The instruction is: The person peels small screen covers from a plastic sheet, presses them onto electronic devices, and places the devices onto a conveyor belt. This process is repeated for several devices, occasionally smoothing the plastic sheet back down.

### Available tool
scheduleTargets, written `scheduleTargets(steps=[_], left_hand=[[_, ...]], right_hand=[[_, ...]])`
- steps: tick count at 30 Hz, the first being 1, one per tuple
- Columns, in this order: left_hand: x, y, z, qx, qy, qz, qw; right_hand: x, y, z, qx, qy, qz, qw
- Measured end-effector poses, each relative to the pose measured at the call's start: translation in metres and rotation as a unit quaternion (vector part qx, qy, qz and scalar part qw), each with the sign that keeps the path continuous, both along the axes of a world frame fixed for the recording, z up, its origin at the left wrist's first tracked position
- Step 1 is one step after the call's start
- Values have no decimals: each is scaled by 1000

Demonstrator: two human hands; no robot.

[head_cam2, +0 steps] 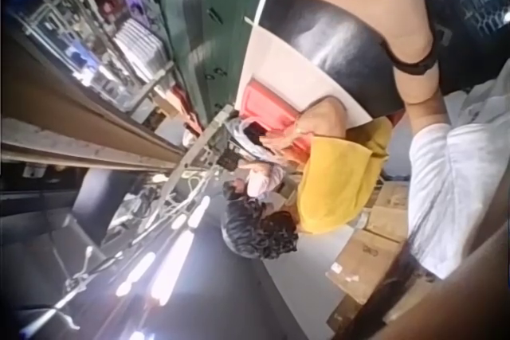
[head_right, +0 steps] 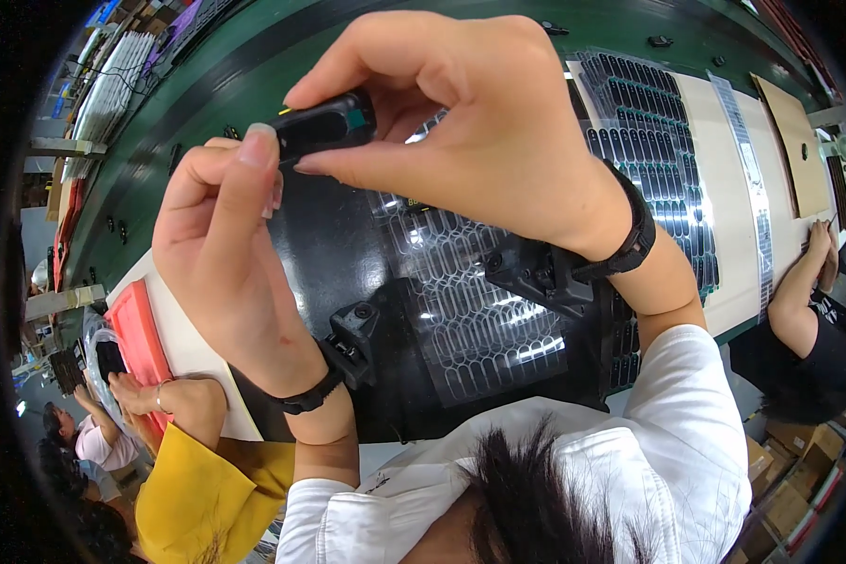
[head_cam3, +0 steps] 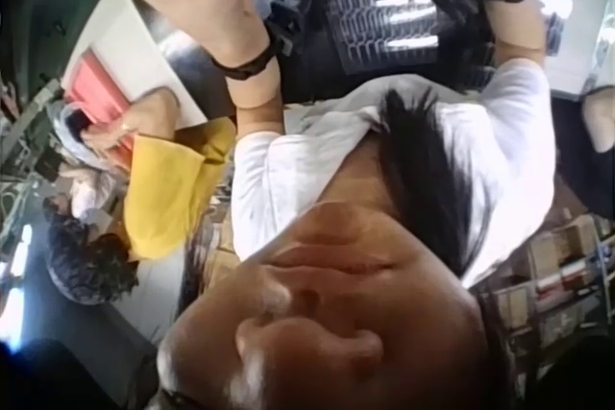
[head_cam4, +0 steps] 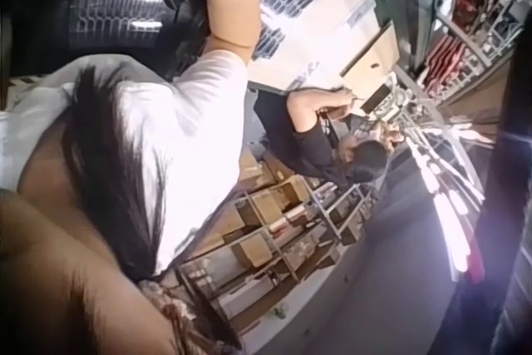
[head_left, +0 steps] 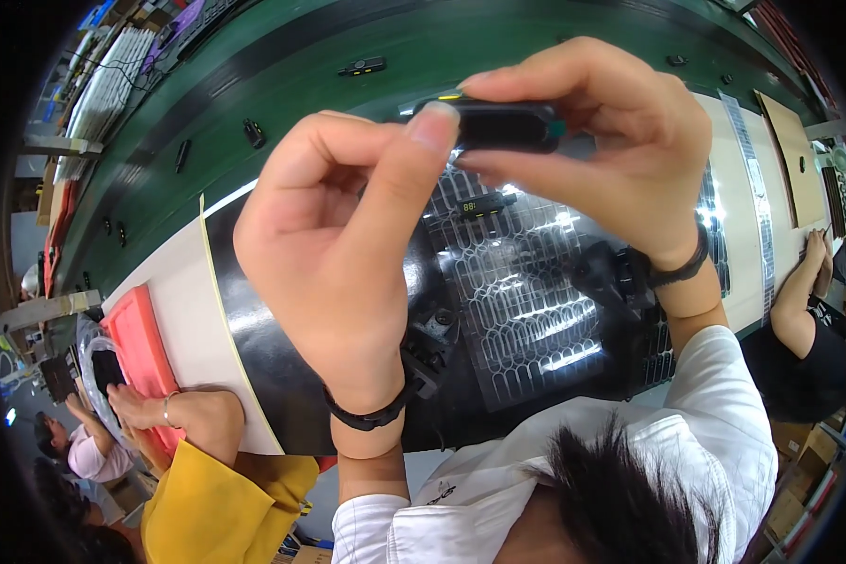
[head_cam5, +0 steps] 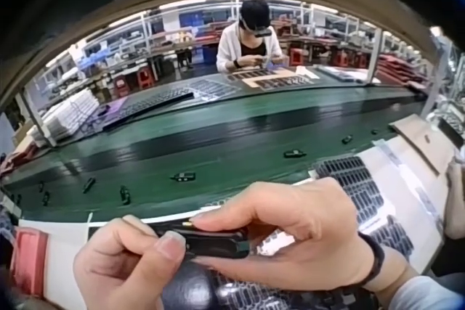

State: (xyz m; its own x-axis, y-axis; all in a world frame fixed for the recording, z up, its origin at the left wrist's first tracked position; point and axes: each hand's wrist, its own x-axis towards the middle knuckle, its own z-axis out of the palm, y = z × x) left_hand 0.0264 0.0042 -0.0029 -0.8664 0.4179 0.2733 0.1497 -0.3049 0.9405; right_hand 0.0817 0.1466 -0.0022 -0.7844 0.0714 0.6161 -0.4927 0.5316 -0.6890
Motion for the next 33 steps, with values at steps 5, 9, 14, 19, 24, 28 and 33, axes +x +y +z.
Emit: scheduleTargets(steps=[5, 9, 14, 19, 24, 28, 33], left_hand=[[2, 4, 0, -9, 31, 30, 999], [-4, 4, -7, -193, 137, 96, 967], [-19, 3, -11, -213, 59, 11, 975], [-30, 4, -22, -137, -31, -75, 987], [-42, 10, -39, -208, -8, -84, 975], [-60, 22, -62, -283, -52, -169, 943], [-78, 48, -83, -267, -84, -80, 957]], right_hand=[[0, 3, -2, 33, 9, -5, 999], [0, 7, -6, 75, -13, -14, 997], [-4, 7, -6, -10, -34, 10, 999], [-14, 5, -17, -113, -152, 48, 981], [-30, 21, -38, -189, -257, 87, 944], [-40, 48, -61, -186, -319, 67, 927], [-14, 77, -59, 20, -349, -58, 935]])
